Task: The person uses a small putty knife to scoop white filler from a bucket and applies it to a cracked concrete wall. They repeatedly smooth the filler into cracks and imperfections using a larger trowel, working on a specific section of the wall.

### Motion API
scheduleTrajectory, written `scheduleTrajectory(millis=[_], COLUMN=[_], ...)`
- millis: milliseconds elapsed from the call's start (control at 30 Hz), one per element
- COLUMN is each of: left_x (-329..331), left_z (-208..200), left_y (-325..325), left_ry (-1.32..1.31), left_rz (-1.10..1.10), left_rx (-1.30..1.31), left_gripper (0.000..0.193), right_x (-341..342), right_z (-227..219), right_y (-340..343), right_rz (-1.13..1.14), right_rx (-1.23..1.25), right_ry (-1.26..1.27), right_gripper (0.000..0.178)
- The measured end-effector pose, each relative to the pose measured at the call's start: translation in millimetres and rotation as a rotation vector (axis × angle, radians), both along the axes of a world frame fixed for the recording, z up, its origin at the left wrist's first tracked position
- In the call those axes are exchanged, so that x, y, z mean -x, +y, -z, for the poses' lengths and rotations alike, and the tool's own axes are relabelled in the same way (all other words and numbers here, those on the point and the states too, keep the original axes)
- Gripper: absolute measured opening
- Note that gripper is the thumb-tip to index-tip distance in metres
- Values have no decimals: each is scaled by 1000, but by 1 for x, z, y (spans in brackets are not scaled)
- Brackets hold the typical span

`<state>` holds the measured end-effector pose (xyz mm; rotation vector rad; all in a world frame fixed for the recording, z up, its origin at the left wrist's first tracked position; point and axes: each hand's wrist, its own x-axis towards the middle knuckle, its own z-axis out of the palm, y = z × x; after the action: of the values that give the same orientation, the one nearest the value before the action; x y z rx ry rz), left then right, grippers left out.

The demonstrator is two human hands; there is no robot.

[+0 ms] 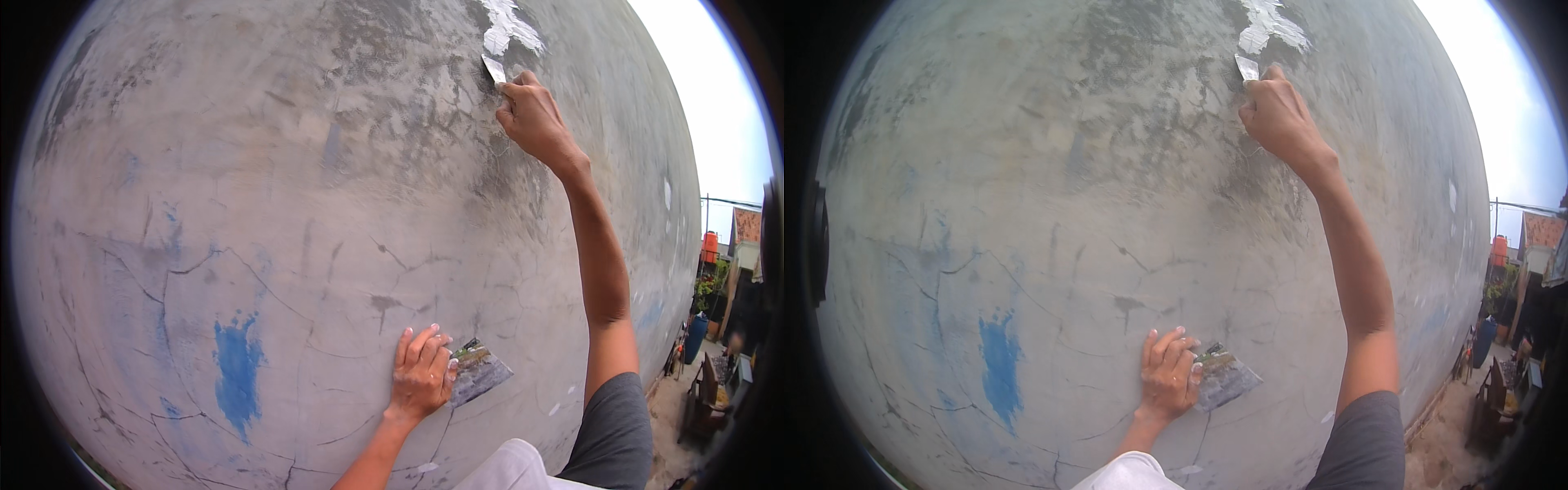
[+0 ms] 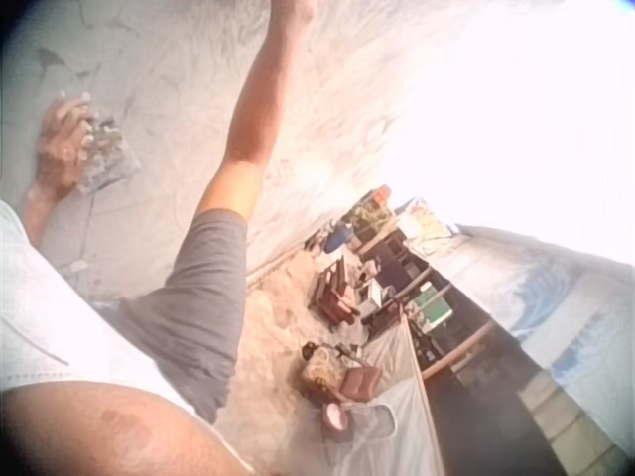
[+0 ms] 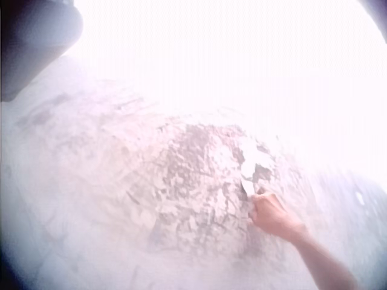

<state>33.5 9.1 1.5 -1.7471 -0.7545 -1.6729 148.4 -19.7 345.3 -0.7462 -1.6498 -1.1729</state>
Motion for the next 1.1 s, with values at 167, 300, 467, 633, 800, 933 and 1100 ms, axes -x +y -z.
scheduleTrajectory(millis=[167,300,467,633,800,933,1100], left_x=[-3,-4,0,-2,-5,-1,-11], left_z=[1,-2,1,1,-3,2,18], left_y=[0,3,0,1,0,9,-15], left_ry=[-15,17,-7,-1,-14,-117,-641], left_rz=[17,11,-27,-25,45,130,928], left_rx=[-7,-26,-17,-50,-109,-156,219], left_gripper=[18,20,22,23,27,28,30], right_x=[-29,-39,-7,-40,-79,-76,-61], right_z=[-46,-96,-24,-7,-15,72,203], right_y=[-24,11,33,-5,33,7,-11], right_rz=[-81,-62,-133,-237,-210,-488,-827], right_rx=[-84,-286,-121,-77,-207,-71,113], right_ry=[13,0,-67,-29,-17,9,-196], right_gripper=[28,29,33,28,29,30,40])
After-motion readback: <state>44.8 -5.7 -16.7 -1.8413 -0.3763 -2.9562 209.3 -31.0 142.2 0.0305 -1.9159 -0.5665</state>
